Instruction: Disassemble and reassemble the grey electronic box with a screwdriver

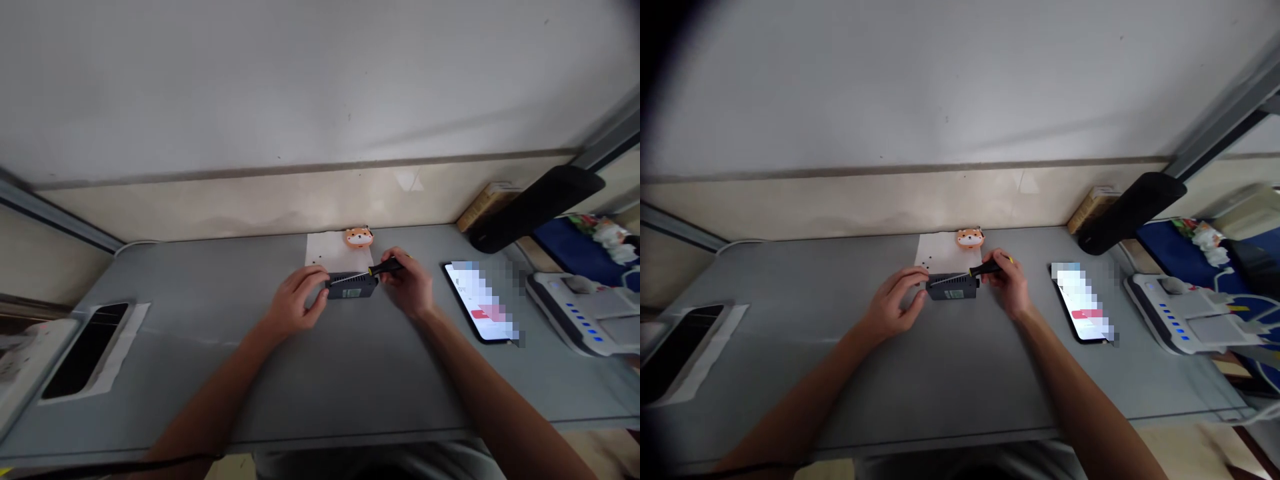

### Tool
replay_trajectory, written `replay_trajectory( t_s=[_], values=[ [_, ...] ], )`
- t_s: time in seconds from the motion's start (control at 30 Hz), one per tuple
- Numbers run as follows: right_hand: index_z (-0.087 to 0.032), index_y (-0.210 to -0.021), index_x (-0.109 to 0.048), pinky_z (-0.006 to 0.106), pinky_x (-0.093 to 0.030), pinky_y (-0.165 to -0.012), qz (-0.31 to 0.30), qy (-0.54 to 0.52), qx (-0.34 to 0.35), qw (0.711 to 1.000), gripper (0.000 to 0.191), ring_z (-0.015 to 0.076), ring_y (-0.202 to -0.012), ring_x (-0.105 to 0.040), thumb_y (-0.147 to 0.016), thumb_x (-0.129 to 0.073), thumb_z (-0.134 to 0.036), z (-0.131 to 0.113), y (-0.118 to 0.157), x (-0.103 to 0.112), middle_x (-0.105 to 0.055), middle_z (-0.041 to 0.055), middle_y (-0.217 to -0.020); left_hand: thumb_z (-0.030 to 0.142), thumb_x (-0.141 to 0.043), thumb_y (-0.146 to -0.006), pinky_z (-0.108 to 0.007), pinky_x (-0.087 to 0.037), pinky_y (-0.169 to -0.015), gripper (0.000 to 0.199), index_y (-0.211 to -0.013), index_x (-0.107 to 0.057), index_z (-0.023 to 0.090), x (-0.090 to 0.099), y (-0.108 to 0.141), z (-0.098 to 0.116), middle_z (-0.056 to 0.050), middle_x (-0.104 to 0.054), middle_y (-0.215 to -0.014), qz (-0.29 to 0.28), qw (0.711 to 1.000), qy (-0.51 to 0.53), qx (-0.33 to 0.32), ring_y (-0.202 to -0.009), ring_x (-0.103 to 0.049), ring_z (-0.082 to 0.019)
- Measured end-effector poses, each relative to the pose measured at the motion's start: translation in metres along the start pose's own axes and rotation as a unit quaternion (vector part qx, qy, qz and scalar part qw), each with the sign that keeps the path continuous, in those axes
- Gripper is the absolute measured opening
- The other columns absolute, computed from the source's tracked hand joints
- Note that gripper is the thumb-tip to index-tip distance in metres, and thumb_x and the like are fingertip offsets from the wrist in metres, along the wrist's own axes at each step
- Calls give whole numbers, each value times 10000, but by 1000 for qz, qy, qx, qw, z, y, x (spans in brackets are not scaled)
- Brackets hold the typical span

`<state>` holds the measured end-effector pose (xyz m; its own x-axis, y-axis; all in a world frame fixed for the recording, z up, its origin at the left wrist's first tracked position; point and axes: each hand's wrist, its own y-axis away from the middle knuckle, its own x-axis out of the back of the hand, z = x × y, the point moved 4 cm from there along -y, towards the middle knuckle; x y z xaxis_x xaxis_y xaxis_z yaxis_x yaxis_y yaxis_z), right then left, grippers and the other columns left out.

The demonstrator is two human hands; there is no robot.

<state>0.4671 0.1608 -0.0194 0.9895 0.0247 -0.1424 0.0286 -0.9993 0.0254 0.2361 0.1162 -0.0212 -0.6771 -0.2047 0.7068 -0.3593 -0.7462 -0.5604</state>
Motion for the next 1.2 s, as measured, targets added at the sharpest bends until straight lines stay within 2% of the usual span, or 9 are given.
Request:
replay_trajectory(
  t_s=[0.13,0.3,0.53,0.63,0.73,0.8,0.97,1.2],
  values=[
    [-248,-713,-583,287,-277,-443,-4,4,4,1000,356,143,-478,-408,-783,-604,-596,2,-1,0,-534,2,-574,233,-486,-999,-358,-599,-942,191,-1059,-667,232,-1,0,5,-93,-745,-1091,16,998,-36,-46,-1022,-726,-207],
    [-244,-719,-590,296,-284,-450,1,-5,4,1000,343,145,-496,-421,-790,-620,-578,3,-1,4,-551,11,-596,216,-507,-992,-345,-605,-934,172,-981,-677,237,-3,-2,4,-80,-744,-1048,15,998,-52,-38,-981,-729,-195],
    [-240,-789,-626,274,-232,-465,36,-29,-11,999,442,116,-503,-373,-752,-690,-675,10,-4,4,-573,-14,-598,128,-583,-957,-264,-590,-792,111,-1005,-631,216,5,-3,12,-61,-701,-1042,84,986,-53,-136,-842,-697,-139],
    [-238,-884,-658,264,-246,-496,4,-6,-40,999,539,103,-520,-362,-697,-737,-737,14,-4,-1,-643,-15,-673,91,-522,-971,-271,-585,-809,184,-1048,-636,212,9,-4,8,-68,-698,-1051,108,985,-66,-120,-872,-698,-147],
    [-242,-948,-681,266,-294,-541,-40,48,-49,997,591,118,-575,-424,-701,-720,-778,16,-2,-5,-676,-5,-759,75,-502,-980,-292,-585,-860,217,-1079,-643,208,12,-6,-6,-68,-705,-1031,139,983,-95,-68,-944,-705,-171],
    [-246,-968,-695,276,-345,-582,-63,92,-37,993,566,145,-646,-496,-746,-695,-766,16,-2,-5,-682,7,-818,87,-505,-981,-312,-586,-859,207,-1058,-654,208,11,-7,-18,-62,-709,-1005,133,983,-120,-35,-934,-702,-184],
    [-249,-1012,-717,310,-449,-737,-87,159,-11,983,499,198,-835,-597,-845,-627,-711,14,-2,-6,-702,32,-932,101,-492,-960,-351,-595,-851,229,-987,-698,198,1,-6,-40,-70,-710,-978,58,989,-138,0,-920,-699,-214],
    [-237,-1026,-709,325,-468,-740,-101,159,-14,982,587,192,-788,-585,-840,-580,-778,18,-4,-7,-690,24,-889,123,-500,-966,-372,-594,-882,262,-1074,-723,210,-9,-2,-46,-70,-711,-1000,13,991,-133,23,-952,-696,-222]
  ],
)
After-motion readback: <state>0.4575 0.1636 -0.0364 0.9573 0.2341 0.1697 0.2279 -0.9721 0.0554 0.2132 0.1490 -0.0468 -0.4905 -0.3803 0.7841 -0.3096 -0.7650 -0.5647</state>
